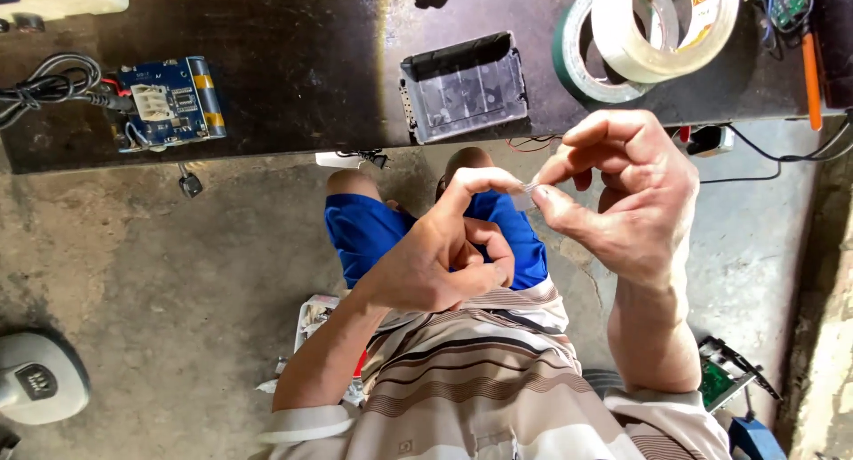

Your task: Cutting double-sided tape and applying it to a plastic housing to assemble an electronic component.

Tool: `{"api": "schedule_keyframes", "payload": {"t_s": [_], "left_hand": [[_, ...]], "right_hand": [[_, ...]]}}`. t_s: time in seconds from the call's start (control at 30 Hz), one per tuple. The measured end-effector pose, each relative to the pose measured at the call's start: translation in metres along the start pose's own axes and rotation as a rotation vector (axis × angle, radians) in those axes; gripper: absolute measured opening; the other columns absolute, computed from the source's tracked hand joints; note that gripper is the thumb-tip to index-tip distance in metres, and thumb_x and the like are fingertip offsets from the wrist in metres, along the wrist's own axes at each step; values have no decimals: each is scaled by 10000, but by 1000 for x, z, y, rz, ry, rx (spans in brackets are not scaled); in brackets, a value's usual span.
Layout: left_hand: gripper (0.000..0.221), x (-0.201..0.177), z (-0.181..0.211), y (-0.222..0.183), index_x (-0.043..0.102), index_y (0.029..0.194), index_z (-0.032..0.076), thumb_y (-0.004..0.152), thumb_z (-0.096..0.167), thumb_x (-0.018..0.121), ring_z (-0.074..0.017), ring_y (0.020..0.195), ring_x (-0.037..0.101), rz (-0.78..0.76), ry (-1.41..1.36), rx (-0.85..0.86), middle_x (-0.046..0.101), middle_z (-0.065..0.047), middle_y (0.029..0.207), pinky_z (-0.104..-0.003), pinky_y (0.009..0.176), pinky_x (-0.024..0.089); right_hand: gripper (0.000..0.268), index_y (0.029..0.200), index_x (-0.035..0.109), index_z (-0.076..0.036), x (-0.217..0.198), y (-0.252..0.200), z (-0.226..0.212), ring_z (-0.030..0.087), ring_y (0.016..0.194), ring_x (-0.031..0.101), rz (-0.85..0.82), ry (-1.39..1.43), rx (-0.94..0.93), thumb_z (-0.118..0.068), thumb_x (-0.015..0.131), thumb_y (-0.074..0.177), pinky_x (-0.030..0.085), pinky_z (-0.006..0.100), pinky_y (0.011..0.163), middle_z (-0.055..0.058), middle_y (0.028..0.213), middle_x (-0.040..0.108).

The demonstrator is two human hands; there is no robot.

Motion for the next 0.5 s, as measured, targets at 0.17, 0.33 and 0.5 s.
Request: {"api": "schedule_keyframes", "payload": {"t_s": [0.17,0.33,0.5], "left_hand": [[574,-7,7,4,408,1423,148,913,-17,614,-14,474,343,147,217,29,608,17,762,-180,447,305],[593,-21,12,-5,415,1545,102,1035,51,713,-158,885,675,299,946,434,546,-34,1566,-297,812,584],[823,-65,47,-3,502,1478,108,908,456,983,-338,1094,604,583,1479,505,521,-164,1449,-445,806,475]], "right_hand": [[425,1141,537,97,2,-2,5,226,818,728,89,-33,-72,112,849,852,592,249,744,205,962,666],[400,1079,515,173,-1,4,-3,312,797,707,200,-63,-196,183,842,849,602,305,717,287,937,630],[303,1157,558,175,-18,32,-2,290,835,726,196,-169,-158,224,829,1032,591,315,727,289,1010,701]]}}
Point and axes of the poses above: each hand's wrist, its own y-axis towards the middle knuckle, its own x-axis out of the palm, z = x × y, the point moved 6 cm from there along y, towards the middle knuckle
